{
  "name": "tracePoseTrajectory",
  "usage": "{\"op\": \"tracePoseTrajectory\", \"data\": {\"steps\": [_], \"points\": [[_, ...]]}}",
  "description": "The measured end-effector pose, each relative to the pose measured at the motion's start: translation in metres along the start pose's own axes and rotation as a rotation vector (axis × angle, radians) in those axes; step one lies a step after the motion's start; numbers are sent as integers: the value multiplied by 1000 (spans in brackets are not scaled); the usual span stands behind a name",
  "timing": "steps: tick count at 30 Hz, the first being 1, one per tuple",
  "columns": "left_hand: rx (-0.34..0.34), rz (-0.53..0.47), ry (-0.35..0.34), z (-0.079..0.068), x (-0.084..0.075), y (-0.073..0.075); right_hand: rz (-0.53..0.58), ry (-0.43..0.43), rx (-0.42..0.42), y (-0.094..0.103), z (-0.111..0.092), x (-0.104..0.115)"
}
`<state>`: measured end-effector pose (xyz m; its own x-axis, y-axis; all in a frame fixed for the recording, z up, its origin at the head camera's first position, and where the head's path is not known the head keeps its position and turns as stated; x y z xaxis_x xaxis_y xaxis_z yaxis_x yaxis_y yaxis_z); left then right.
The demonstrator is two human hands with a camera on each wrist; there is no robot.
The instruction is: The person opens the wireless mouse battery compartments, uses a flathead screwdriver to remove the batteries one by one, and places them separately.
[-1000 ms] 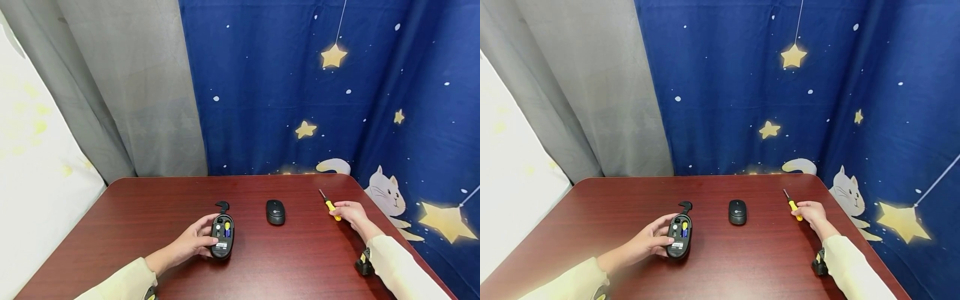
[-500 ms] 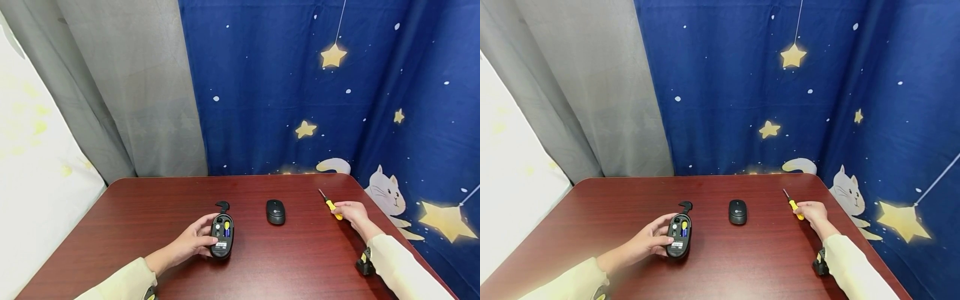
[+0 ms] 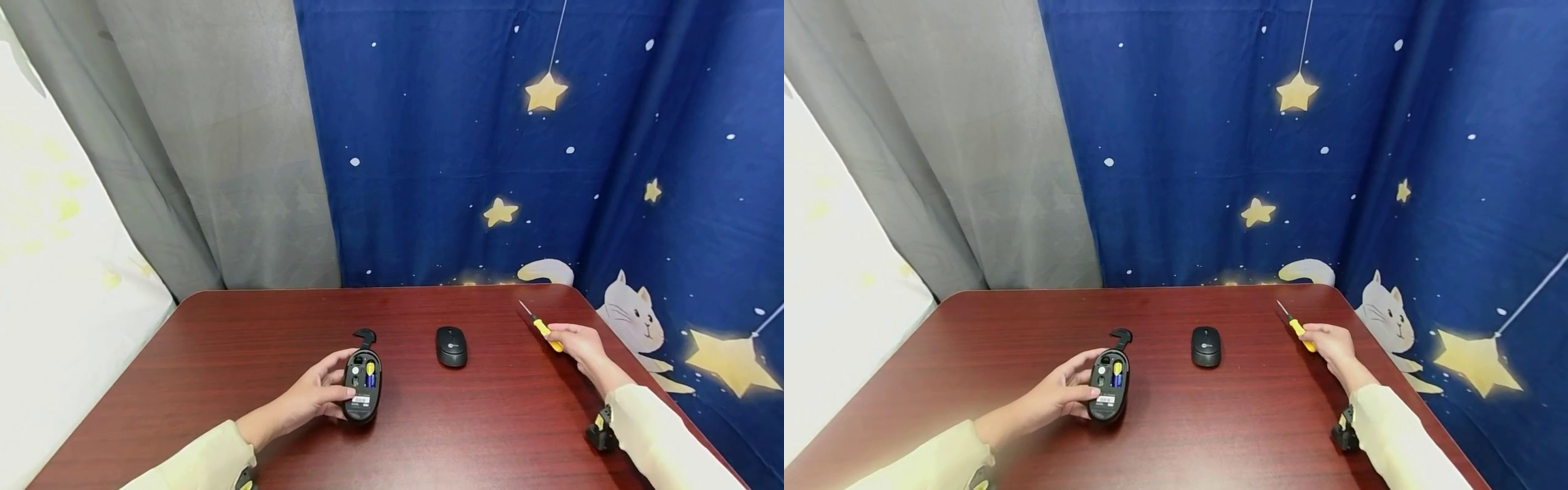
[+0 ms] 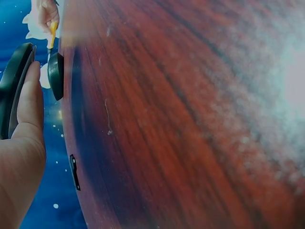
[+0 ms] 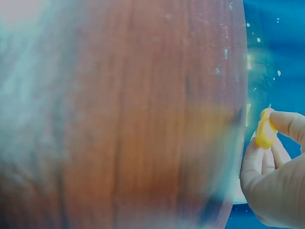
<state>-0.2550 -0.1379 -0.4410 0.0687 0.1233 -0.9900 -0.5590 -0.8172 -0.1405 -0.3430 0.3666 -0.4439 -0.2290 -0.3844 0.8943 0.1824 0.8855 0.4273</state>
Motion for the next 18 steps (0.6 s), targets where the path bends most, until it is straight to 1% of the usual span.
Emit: {"op": "tracePoseTrajectory", "data": {"steps": [2, 5, 11, 14, 18], "points": [[1, 0, -3, 0, 0, 0, -24, 22, 3, 0, 1, 3], [-1, 2, -2, 0, 1, 0, 27, 42, 25, -1, 1, 7], [1, 1, -1, 1, 2, -1, 253, 88, 73, 1, 0, 18], [6, 0, -11, 1, 1, -1, 371, 108, 112, 2, 0, 24], [17, -5, -27, 1, 0, -1, 478, 128, 160, 0, -2, 32]]}}
Point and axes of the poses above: each hand's wrist, its own z-axis towards the middle knuckle, its own y-axis out of the back of the hand, x = y × z, the point moved 3 cm from there along z, towards the middle knuckle, and after that the axes turned 3 degrees about -y, right-handed, at the moved point
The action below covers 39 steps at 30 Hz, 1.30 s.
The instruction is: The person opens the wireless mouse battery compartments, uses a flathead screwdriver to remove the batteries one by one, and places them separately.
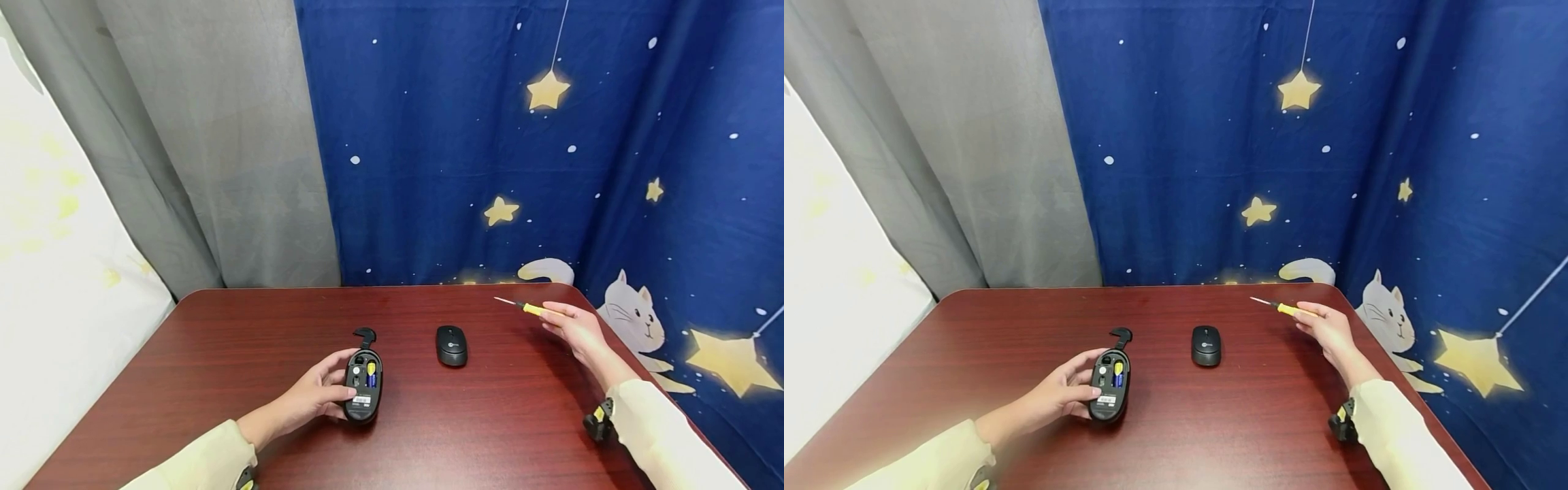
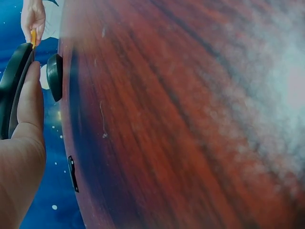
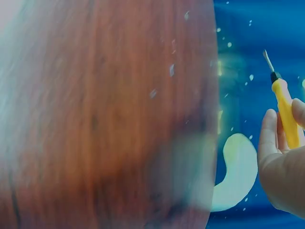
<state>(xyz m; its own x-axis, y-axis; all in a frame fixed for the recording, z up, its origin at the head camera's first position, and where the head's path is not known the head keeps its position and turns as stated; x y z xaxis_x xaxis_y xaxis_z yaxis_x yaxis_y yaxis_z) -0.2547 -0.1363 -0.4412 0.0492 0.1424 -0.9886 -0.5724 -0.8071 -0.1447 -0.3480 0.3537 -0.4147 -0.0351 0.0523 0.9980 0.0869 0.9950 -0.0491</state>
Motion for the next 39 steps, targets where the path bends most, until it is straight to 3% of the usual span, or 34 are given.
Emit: {"op": "tracePoseTrajectory", "data": {"steps": [11, 27, 39], "points": [[-5, -2, 2, -1, 0, 1, 271, 43, 81, -28, -5, 15], [-6, -13, 2, -2, 1, 0, 489, 32, 283, -73, -9, 29], [12, -31, -3, 0, 2, -2, 481, -24, 325, -121, -20, 41]]}}
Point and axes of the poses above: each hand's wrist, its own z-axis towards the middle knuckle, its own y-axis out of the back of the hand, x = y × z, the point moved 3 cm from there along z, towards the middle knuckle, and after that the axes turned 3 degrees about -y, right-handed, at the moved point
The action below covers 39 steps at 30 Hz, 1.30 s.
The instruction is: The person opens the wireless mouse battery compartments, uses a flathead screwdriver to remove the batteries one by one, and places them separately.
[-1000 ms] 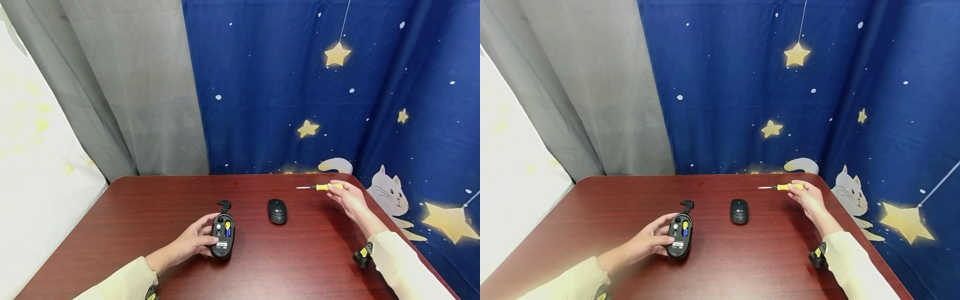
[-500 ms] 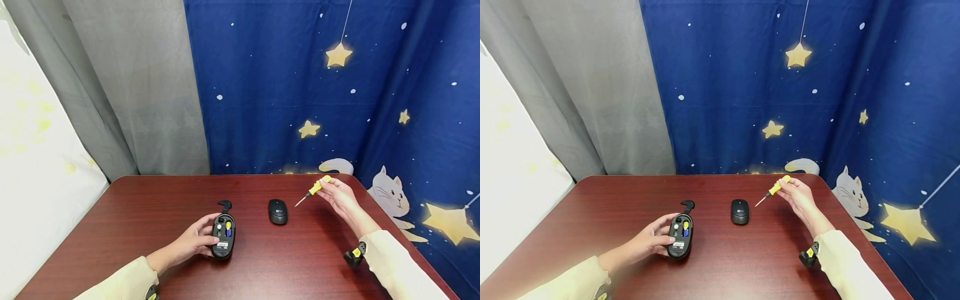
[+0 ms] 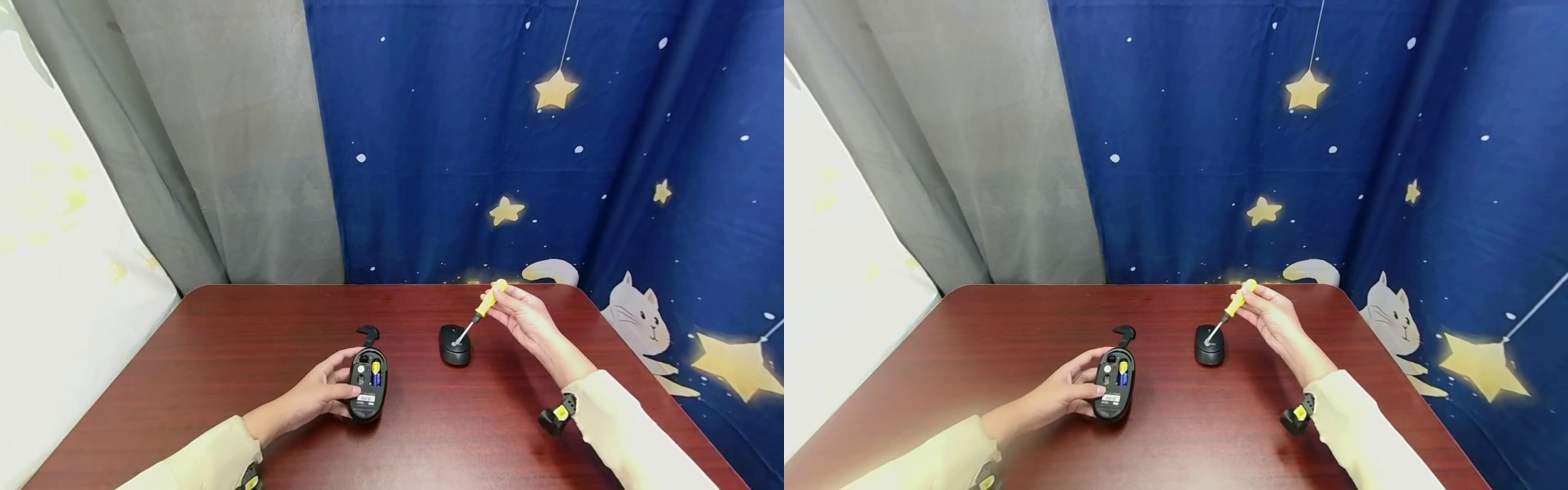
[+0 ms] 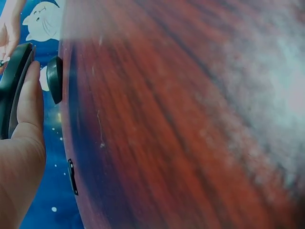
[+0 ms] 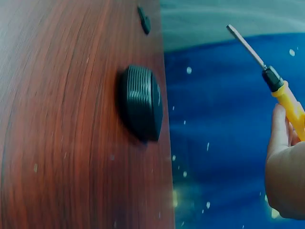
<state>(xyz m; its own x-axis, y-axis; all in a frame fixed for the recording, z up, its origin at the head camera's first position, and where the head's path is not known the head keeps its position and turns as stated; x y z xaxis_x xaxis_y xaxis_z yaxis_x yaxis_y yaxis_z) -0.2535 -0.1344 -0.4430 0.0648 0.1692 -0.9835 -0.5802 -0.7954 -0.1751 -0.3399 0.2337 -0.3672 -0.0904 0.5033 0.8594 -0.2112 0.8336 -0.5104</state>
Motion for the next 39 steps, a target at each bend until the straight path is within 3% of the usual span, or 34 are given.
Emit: {"op": "tracePoseTrajectory", "data": {"steps": [13, 23, 33, 39], "points": [[-12, 2, 12, 3, -1, -5, -32, 29, 2, -48, 8, -17], [-28, 0, 16, 3, 0, -5, -145, 91, -12, -89, 7, -28], [-17, -30, 10, 4, 4, -7, -297, 234, 47, -116, -2, -41], [-11, -40, 10, 5, 4, -8, -358, 273, 108, -129, -7, -51]]}}
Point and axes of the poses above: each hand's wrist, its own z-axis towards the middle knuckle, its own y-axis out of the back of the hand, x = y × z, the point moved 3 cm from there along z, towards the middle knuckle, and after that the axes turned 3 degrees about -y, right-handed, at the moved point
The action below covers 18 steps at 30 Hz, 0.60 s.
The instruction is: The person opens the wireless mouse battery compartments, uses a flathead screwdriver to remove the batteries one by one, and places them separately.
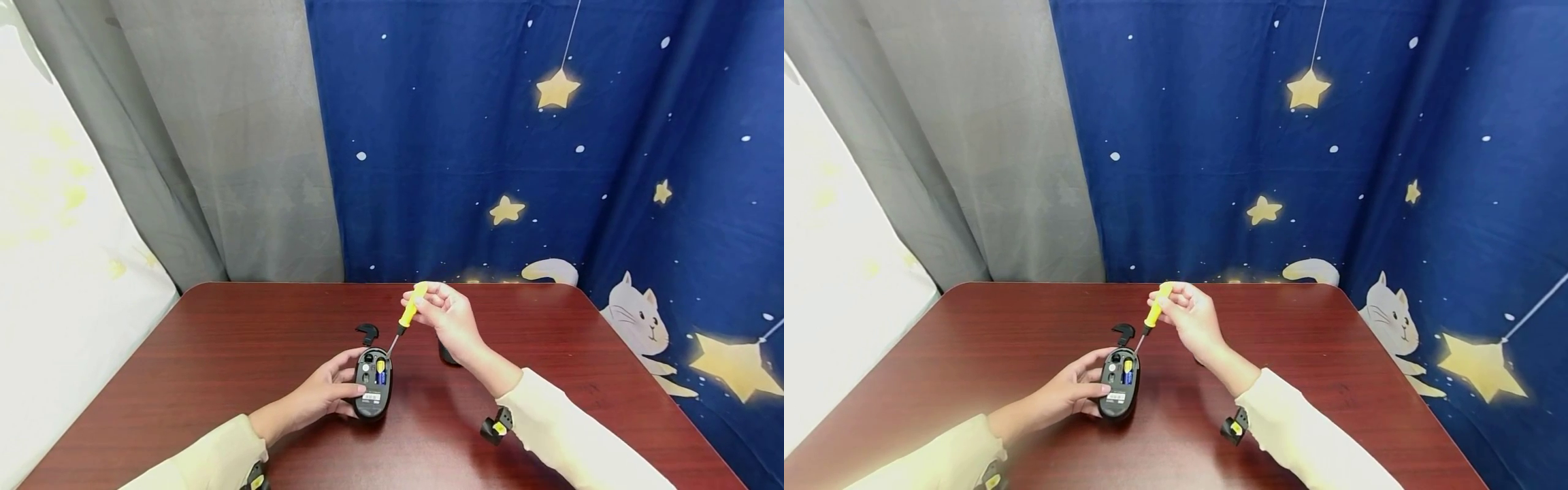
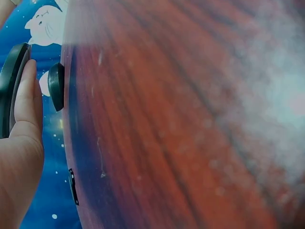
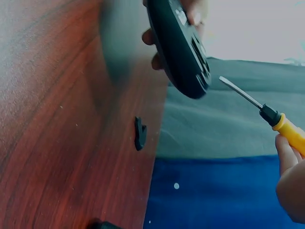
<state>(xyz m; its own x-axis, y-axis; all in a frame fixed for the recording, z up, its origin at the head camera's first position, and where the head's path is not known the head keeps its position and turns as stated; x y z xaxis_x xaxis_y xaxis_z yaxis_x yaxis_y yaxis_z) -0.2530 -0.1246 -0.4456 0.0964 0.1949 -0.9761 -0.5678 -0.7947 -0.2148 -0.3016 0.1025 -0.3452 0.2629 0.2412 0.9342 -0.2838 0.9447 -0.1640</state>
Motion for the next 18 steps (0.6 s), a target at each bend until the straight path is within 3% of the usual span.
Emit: {"op": "tracePoseTrajectory", "data": {"steps": [13, 18], "points": [[-3, -5, -2, 1, -1, -1, -135, 165, 147, -20, -10, 0], [10, -6, -20, 0, -2, -1, -241, 237, 201, -27, -16, 3]]}}
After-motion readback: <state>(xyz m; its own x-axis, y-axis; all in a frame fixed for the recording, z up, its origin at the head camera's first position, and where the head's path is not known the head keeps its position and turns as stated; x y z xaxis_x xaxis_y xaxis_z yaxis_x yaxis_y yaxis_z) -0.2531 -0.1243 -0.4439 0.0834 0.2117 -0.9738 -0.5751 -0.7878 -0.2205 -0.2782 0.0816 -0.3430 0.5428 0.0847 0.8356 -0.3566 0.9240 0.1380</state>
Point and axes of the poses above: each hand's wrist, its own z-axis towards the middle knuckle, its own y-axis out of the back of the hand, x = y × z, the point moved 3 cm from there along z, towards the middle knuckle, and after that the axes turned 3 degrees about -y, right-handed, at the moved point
